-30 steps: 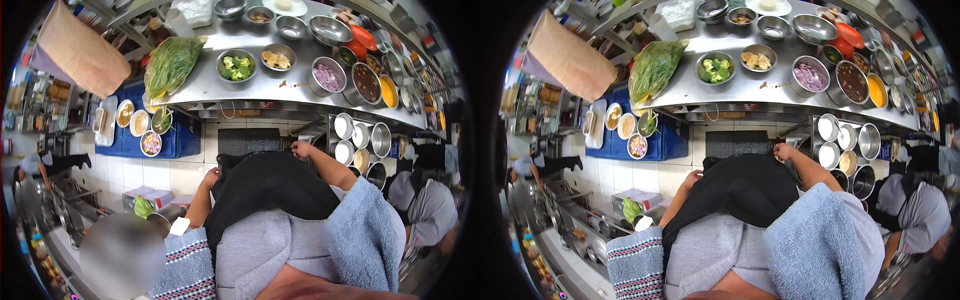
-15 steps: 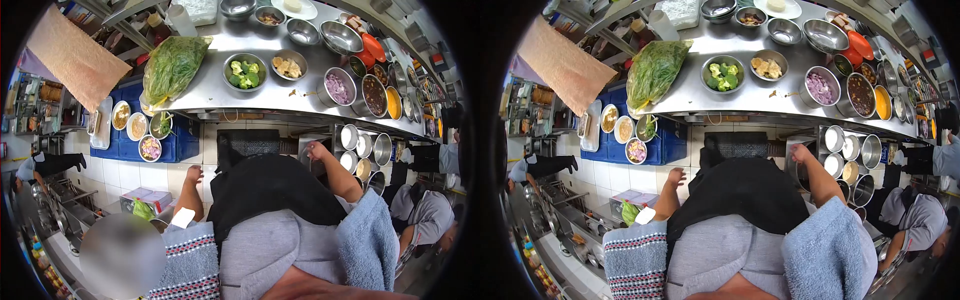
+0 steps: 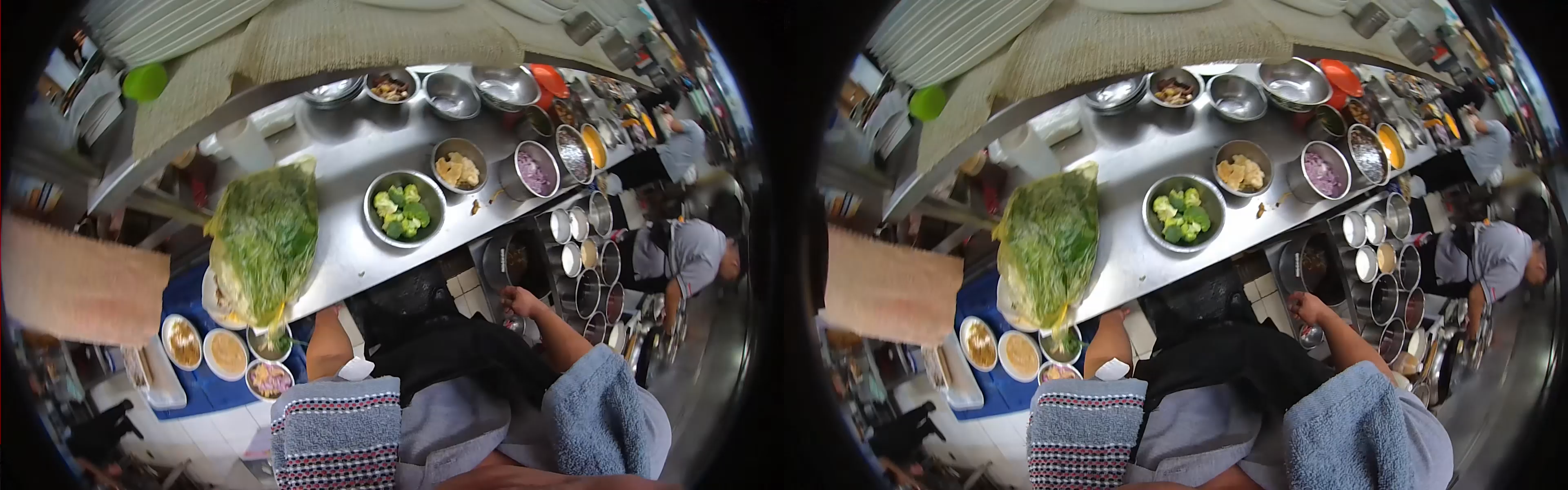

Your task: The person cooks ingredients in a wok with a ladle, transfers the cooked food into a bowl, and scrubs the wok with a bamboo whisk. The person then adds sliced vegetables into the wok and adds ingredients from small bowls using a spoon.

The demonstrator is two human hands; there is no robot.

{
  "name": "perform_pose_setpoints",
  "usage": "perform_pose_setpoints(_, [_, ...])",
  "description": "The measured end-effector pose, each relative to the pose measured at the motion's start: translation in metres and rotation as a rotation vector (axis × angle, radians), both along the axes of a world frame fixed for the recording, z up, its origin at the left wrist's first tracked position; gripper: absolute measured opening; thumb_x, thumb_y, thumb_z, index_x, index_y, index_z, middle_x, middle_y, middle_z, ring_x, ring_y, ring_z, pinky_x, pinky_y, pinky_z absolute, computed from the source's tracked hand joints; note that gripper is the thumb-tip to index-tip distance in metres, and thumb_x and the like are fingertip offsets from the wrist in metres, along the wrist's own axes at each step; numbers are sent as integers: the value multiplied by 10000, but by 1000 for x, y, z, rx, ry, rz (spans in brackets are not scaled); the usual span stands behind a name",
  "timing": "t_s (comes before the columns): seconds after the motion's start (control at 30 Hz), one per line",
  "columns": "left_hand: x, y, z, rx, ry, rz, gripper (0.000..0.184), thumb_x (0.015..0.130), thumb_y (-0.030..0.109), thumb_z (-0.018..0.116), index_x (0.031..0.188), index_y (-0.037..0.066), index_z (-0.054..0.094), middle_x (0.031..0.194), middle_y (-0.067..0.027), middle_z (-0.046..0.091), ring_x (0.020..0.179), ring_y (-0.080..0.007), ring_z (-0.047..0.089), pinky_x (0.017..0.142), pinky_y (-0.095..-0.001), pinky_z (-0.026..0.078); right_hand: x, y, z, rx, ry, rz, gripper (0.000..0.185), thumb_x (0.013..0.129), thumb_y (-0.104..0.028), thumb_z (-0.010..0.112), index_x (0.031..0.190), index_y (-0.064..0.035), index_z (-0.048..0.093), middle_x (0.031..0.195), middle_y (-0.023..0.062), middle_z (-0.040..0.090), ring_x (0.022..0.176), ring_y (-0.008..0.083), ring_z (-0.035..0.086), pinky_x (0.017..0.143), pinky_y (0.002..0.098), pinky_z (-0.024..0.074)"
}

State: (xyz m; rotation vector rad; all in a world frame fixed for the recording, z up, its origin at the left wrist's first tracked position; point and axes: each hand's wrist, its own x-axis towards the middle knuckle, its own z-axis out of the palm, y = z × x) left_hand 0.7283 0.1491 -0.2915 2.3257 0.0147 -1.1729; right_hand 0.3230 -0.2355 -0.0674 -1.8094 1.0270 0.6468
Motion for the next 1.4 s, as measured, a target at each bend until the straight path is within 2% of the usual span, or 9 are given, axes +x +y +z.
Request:
perform_pose_setpoints(0.2, [26, -12, -27, 76, 17, -90, 327, 853, 149, 560, 1155, 46, 633, 1061, -134, 656, 851, -240, 666, 668, -409, 519, 13, 43, 53, -160, 96, 61, 341, 921, -185, 573, 1225, -30, 567, 763, 105, 670, 735, 174, 656, 673, 332, 508])
perform_pose_setpoints(0.53, [-34, 30, -19, 37, 36, -389, 343, 878, 184, 536, 1171, 35, 634, 1127, -166, 650, 930, -288, 658, 804, -443, 525, -37, 78, 9, -34, 123, -154, 336, 906, -199, 584, 1202, -42, 583, 741, 110, 682, 675, 196, 670, 601, 336, 508])
perform_pose_setpoints(0.63, [-72, 51, -3, -167, 320, -404, 349, 885, 195, 529, 1175, 32, 635, 1147, -176, 648, 954, -302, 655, 845, -454, 527, -26, 88, 11, -30, 49, -174, 343, 898, -195, 590, 1195, -24, 581, 708, 100, 677, 667, 186, 667, 600, 333, 504])
perform_pose_setpoints(0.7, [-81, 47, 30, -293, 569, -167, 316, 840, 141, 558, 1128, 25, 616, 944, -137, 661, 860, -261, 645, 699, -395, 521, -33, 97, -9, -45, -46, -155, 341, 892, -189, 593, 1183, -11, 583, 692, 89, 676, 651, 181, 660, 602, 333, 501])
perform_pose_setpoints(0.83, [-62, -29, 176, -442, -52, -968, 431, 822, 244, 606, 1184, 11, 599, 1054, -189, 673, 982, -321, 646, 836, -396, 506, -57, 121, -33, -39, -152, -144, 354, 887, -195, 595, 1196, -22, 583, 725, 100, 687, 666, 205, 658, 643, 368, 511])
perform_pose_setpoints(1.0, [-11, -114, 369, -689, -520, -879, 381, 863, 140, 556, 1232, 46, 579, 1112, -152, 667, 1000, -246, 641, 873, -350, 490, -153, 149, -150, 22, -144, -320, 298, 857, -288, 651, 1062, -78, 698, 897, 130, 713, 735, 246, 678, 733, 385, 528])
perform_pose_setpoints(1.17, [45, -150, 557, -1030, -916, -649, 257, 916, 47, 532, 1162, 50, 609, 1016, -59, 679, 945, -158, 631, 866, -290, 492, -233, 181, -139, -108, 60, -203, 367, 818, -246, 696, 1142, -77, 665, 1059, 107, 692, 994, 251, 650, 813, 412, 542])
perform_pose_setpoints(1.3, [129, -180, 619, -1125, -1031, -438, 242, 891, 35, 533, 1116, 18, 622, 908, -60, 682, 804, -144, 628, 716, -280, 502, -323, 202, -267, 94, 40, -426, 357, 701, -365, 761, 943, -103, 753, 938, 142, 724, 818, 239, 693, 784, 375, 542])
perform_pose_setpoints(1.4, [178, -193, 619, -906, -1276, -372, 228, 855, 135, 564, 1029, 18, 655, 844, -122, 692, 781, -235, 655, 705, -353, 504, -305, 250, -177, -201, -27, -692, 363, 649, -368, 796, 866, -79, 758, 875, 128, 729, 790, 236, 694, 756, 372, 547])
